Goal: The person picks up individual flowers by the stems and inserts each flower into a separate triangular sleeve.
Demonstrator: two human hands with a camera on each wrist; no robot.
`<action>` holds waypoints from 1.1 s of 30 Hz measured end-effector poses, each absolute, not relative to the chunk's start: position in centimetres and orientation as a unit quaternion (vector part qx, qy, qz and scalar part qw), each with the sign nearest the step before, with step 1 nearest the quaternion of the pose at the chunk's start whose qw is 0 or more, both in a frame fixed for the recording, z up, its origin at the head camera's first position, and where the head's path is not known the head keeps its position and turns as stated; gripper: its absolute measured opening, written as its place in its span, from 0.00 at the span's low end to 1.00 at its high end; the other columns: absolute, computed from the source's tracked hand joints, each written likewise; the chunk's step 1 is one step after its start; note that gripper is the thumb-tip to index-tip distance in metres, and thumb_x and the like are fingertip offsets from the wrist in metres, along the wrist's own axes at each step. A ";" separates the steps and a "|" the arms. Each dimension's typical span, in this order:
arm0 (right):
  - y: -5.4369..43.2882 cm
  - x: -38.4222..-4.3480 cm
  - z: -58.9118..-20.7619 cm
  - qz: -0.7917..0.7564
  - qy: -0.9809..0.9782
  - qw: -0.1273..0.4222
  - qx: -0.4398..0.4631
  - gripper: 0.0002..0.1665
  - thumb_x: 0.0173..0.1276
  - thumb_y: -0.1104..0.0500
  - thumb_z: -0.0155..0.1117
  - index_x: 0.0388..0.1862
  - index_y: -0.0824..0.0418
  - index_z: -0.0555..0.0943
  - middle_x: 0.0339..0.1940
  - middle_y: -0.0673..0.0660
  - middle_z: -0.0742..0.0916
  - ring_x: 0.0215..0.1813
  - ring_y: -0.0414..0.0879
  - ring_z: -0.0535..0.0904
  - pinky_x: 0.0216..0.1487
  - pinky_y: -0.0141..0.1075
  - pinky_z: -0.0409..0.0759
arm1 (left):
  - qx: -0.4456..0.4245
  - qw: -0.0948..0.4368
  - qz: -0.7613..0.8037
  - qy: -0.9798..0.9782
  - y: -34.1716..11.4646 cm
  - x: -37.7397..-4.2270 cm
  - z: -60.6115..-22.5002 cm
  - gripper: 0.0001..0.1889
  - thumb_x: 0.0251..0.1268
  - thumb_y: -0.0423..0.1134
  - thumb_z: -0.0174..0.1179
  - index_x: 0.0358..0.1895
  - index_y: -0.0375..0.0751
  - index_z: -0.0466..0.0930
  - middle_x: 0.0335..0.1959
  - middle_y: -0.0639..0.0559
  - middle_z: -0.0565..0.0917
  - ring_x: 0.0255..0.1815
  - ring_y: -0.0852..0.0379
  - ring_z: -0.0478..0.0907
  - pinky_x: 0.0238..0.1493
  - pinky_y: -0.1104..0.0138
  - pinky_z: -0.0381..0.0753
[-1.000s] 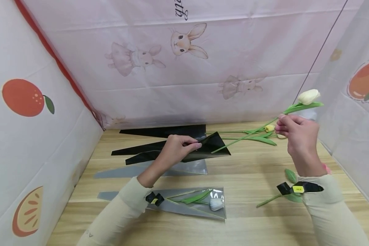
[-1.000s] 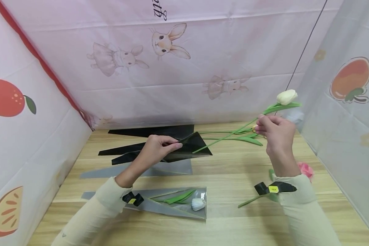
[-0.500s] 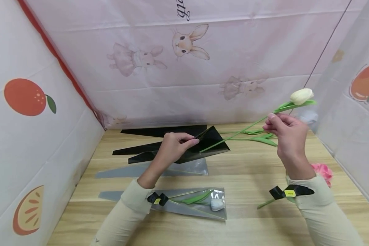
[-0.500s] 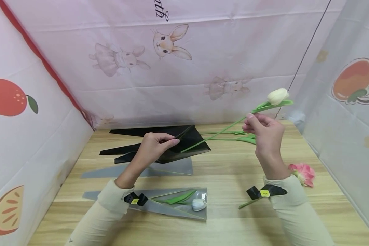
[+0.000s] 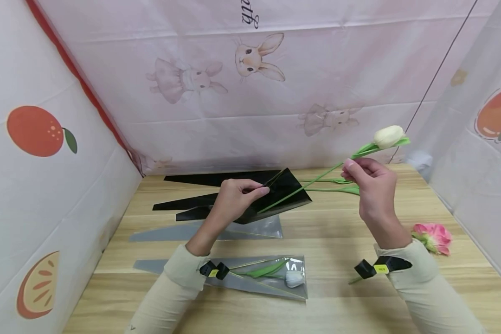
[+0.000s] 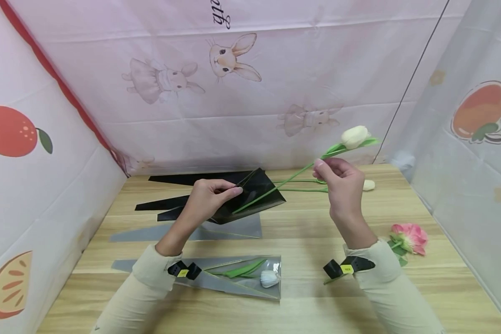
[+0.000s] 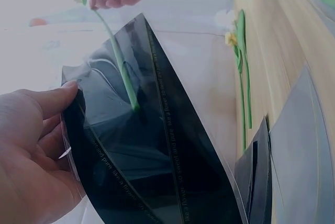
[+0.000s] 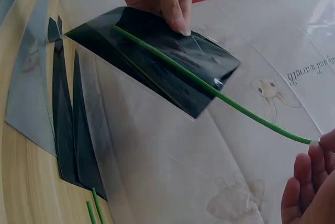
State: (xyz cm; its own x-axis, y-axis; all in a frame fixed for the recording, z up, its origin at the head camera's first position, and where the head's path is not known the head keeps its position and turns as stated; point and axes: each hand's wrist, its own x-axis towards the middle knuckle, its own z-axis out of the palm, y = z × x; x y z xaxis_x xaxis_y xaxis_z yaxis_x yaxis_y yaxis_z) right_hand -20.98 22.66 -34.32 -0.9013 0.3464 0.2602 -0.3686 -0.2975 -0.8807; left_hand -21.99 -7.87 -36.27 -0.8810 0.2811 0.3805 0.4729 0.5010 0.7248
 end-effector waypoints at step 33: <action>19.3 -20.9 -36.4 0.742 -0.650 0.125 0.106 0.10 0.67 0.71 0.71 0.32 0.57 0.92 0.49 0.45 0.87 0.59 0.43 0.78 0.54 0.26 0.81 | -0.232 0.121 -0.481 -0.837 -7.6 -22.2 -36.2 0.07 0.67 0.44 0.72 0.40 0.45 0.94 0.34 0.53 0.93 0.30 0.64 0.86 0.33 0.71 0.83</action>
